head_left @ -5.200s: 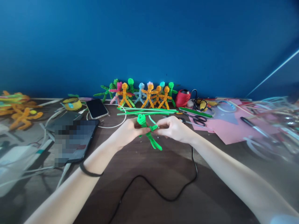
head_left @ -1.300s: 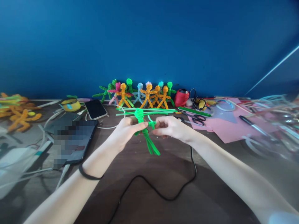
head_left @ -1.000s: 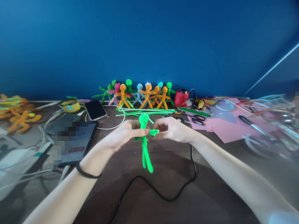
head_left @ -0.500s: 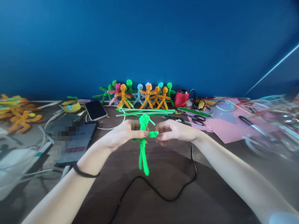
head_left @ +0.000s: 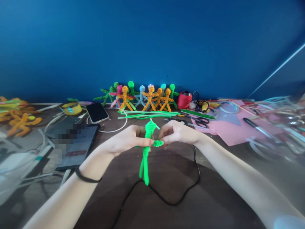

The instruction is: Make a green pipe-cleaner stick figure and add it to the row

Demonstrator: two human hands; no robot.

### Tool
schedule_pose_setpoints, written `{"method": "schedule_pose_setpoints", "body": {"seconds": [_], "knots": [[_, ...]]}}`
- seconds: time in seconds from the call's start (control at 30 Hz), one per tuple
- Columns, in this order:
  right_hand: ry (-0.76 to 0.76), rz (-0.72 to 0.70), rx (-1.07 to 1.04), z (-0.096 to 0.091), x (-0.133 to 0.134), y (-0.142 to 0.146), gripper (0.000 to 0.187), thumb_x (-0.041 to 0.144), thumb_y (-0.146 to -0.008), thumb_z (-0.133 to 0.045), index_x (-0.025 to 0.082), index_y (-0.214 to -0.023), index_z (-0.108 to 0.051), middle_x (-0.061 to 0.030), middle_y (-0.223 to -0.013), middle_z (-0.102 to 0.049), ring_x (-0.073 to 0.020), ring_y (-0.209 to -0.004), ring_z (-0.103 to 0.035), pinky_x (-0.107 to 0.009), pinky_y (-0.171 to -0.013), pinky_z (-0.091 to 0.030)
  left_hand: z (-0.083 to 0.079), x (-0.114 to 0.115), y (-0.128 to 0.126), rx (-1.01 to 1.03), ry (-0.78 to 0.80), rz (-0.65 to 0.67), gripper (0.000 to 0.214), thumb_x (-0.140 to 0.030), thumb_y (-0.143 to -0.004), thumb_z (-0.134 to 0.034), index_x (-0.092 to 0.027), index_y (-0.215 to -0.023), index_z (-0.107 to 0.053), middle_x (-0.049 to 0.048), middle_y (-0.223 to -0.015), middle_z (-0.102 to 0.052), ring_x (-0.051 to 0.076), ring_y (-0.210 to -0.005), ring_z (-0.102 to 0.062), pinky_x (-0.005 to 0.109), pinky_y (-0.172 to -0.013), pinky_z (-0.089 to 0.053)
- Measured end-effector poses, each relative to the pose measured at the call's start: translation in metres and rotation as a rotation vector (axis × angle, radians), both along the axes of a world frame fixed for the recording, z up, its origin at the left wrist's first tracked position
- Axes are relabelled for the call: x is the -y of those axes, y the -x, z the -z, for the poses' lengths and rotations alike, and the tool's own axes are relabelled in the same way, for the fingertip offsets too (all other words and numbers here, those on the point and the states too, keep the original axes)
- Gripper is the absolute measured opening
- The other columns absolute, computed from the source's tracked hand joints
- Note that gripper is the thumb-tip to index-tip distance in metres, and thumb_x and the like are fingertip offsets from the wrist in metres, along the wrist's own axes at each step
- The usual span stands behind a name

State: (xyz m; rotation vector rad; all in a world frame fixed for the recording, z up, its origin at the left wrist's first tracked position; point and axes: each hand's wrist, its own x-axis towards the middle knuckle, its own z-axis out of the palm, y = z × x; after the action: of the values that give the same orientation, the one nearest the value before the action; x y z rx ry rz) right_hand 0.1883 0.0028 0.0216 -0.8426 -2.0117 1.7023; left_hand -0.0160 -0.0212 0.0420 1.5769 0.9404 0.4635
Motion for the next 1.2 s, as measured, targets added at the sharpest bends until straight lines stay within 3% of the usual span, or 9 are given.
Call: {"method": "schedule_pose_setpoints", "body": {"seconds": [0.17,0.23,0.43,0.6,0.77,1.0,1.1,1.2], "knots": [[-0.439,0.164,0.158,-0.006,0.009,0.003,0.010,0.018,-0.072,-0.058,0.013,-0.070,-0.067,-0.0007,-0.063,-0.064,-0.0102,-0.059,-0.055,-0.022,-0.057,-0.040,0.003,-0.003,-0.001,-0.126,-0.119,-0.102,0.018,-0.032,-0.065,-0.065,-0.016,-0.074,-0.065,-0.0023,-0.067,-0.062,0.014,-0.065,-0.054,0.026,-0.064,-0.042],[-0.529,0.208,0.195,-0.009,0.011,0.004,0.011,0.016,-0.073,-0.056,0.013,-0.071,-0.067,-0.0010,-0.065,-0.064,-0.0100,-0.059,-0.053,-0.022,-0.057,-0.039,0.003,-0.004,-0.002,-0.136,-0.155,-0.131,0.019,-0.033,-0.065,-0.064,-0.016,-0.074,-0.065,-0.0022,-0.066,-0.062,0.014,-0.065,-0.054,0.026,-0.064,-0.043],[-0.516,0.228,0.178,-0.009,0.011,0.006,0.011,0.017,-0.077,-0.052,0.014,-0.077,-0.063,-0.0001,-0.063,-0.062,-0.0095,-0.058,-0.054,-0.022,-0.057,-0.041,0.007,-0.007,-0.003,-0.110,-0.212,-0.184,0.019,-0.032,-0.066,-0.063,-0.017,-0.079,-0.065,-0.0010,-0.074,-0.065,0.016,-0.069,-0.057,0.025,-0.063,-0.042],[-0.465,0.221,0.098,-0.006,0.011,0.007,0.011,0.022,-0.077,-0.056,0.015,-0.085,-0.060,0.0005,-0.067,-0.062,-0.0087,-0.057,-0.054,-0.021,-0.055,-0.042,0.011,-0.009,-0.002,-0.174,-0.277,-0.330,0.022,-0.036,-0.065,-0.063,-0.015,-0.070,-0.063,-0.0014,-0.064,-0.060,0.015,-0.062,-0.052,0.026,-0.058,-0.037],[-0.591,0.298,0.064,-0.002,0.011,0.009,0.008,0.018,-0.078,-0.055,0.015,-0.082,-0.062,-0.0006,-0.070,-0.063,-0.0095,-0.062,-0.057,-0.022,-0.058,-0.044,0.011,-0.008,-0.004,-0.095,-0.171,-0.401,0.023,-0.036,-0.063,-0.066,-0.014,-0.063,-0.060,-0.0031,-0.057,-0.052,0.010,-0.055,-0.043,0.024,-0.054,-0.030],[-0.823,0.342,-0.010,0.005,0.010,0.011,0.012,0.014,-0.078,-0.054,0.015,-0.082,-0.065,-0.0036,-0.080,-0.066,-0.0125,-0.073,-0.060,-0.025,-0.066,-0.047,0.014,-0.008,-0.004,0.030,0.029,-0.432,0.022,-0.034,-0.063,-0.067,-0.014,-0.068,-0.061,-0.0026,-0.057,-0.049,0.009,-0.054,-0.041,0.023,-0.049,-0.026],[-0.706,0.376,-0.049,0.006,0.010,0.012,0.011,0.015,-0.078,-0.055,0.015,-0.083,-0.065,-0.0033,-0.079,-0.067,-0.0125,-0.071,-0.061,-0.025,-0.063,-0.047,0.015,-0.008,-0.005,0.028,0.016,-0.445,0.023,-0.036,-0.063,-0.067,-0.014,-0.067,-0.060,-0.0031,-0.056,-0.049,0.009,-0.052,-0.040,0.023,-0.050,-0.027],[-0.399,0.342,-0.119,0.004,0.008,0.012,0.012,0.022,-0.080,-0.054,0.014,-0.082,-0.063,-0.0025,-0.073,-0.066,-0.0121,-0.065,-0.062,-0.025,-0.059,-0.049,0.012,-0.007,-0.006,-0.019,-0.082,-0.460,0.021,-0.035,-0.064,-0.065,-0.015,-0.064,-0.058,-0.0040,-0.054,-0.047,0.009,-0.052,-0.040,0.024,-0.053,-0.030]]}}
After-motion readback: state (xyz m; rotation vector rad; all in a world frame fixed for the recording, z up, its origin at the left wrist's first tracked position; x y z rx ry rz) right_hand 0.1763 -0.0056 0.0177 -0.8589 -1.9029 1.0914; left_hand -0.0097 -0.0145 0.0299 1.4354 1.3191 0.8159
